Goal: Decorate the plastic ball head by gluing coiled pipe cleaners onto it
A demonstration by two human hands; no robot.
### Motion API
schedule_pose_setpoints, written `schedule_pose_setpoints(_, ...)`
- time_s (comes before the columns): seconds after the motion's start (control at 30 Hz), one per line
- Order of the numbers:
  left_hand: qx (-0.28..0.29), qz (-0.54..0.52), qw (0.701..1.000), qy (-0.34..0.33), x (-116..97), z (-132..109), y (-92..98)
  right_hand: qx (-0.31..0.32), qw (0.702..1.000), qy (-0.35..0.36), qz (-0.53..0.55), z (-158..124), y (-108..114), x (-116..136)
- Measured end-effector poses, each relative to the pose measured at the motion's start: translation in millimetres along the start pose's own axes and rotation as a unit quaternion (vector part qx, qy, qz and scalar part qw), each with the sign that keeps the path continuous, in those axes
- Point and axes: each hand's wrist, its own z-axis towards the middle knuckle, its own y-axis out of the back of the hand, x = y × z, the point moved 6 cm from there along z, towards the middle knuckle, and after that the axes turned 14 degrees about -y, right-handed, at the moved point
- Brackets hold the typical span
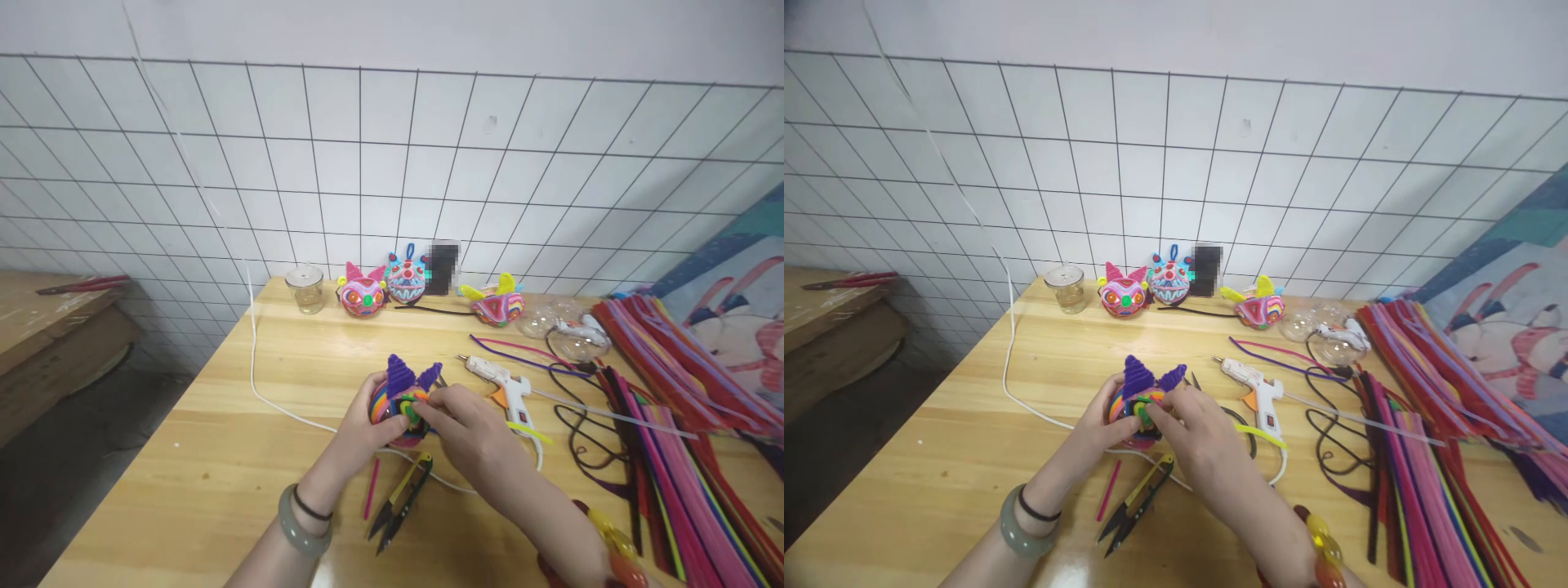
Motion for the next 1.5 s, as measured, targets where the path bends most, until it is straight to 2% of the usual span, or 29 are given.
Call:
schedule_pose_setpoints(0.2, -0.001, 0.002, 1.000, -0.002, 4, 0, 2.1, -0.013, 0.999, -0.010, 0.045, 1, -1, -5)
schedule_pose_setpoints(0.37, 0.004, 0.021, 0.999, -0.023, 3, 2, 3.0, 0.028, 0.992, -0.042, 0.115, 7, 5, -1)
schedule_pose_setpoints(0.53, -0.015, 0.010, 1.000, -0.013, 8, 2, 5.8, 0.046, 0.985, -0.066, 0.154, 7, 4, -3)
schedule_pose_setpoints(0.9, -0.002, -0.033, 0.999, -0.031, 8, 2, 5.4, 0.010, 0.997, -0.039, 0.065, 9, 6, 0)
schedule_pose_setpoints(1.1, -0.026, -0.012, 0.999, -0.036, 8, 3, 8.9, -0.006, 0.999, -0.025, 0.020, 8, 4, 1)
schedule_pose_setpoints(1.5, -0.059, -0.037, 0.997, -0.024, 10, 2, 11.6, -0.018, 0.999, -0.024, 0.010, 7, 4, 8)
